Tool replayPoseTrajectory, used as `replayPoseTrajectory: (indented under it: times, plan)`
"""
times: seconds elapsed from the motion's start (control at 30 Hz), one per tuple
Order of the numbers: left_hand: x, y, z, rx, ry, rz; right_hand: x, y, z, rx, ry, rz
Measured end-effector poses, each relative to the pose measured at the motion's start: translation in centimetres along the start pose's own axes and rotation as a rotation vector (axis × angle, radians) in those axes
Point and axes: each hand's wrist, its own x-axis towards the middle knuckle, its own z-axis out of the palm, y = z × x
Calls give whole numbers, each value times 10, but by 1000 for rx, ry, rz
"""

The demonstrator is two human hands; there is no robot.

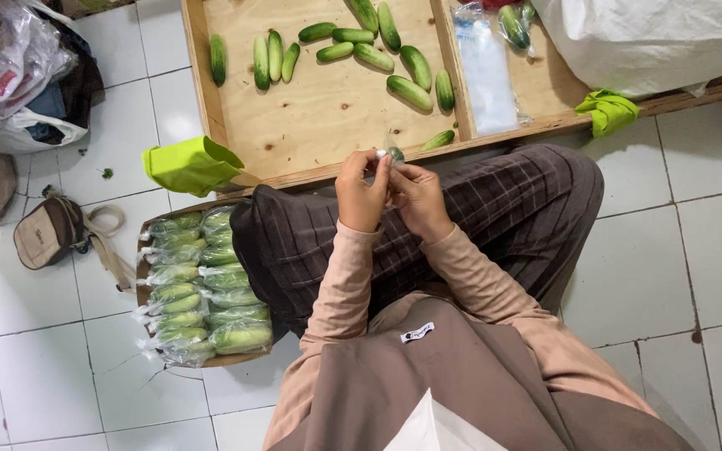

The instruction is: The person wipes cucumbers with a green cloth and places them into individual plastic bags by hand.

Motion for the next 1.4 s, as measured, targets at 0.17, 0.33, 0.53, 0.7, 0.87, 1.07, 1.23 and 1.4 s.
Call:
replayPoseTrajectory:
  times: [0.17, 0.33, 0.53, 0.7, 0.87, 1.07, 1.23, 1.4]
  plan:
    - [-9, 0, 3, -6, -1, -12, -19, -22, 15, -409, 118, -264]
    - [-16, -9, 4, -19, -6, 7, -34, -39, 28, -636, 149, -430]
    - [-12, -3, -3, -79, 27, 4, -44, -61, 34, -870, -42, -755]
    - [-11, 5, -8, -192, 0, 66, -48, -90, 46, -971, -140, -961]
    - [-17, -13, -2, -251, -72, 131, -52, -102, 44, -938, -147, -944]
    - [-20, -11, -7, -265, -147, 191, -52, -104, 39, -756, -120, -826]
    - [-16, -4, -11, -271, -140, 216, -57, -123, 47, -719, -271, -788]
    - [-20, -6, -7, -343, -196, 218, -53, -130, 43, -767, -364, -810]
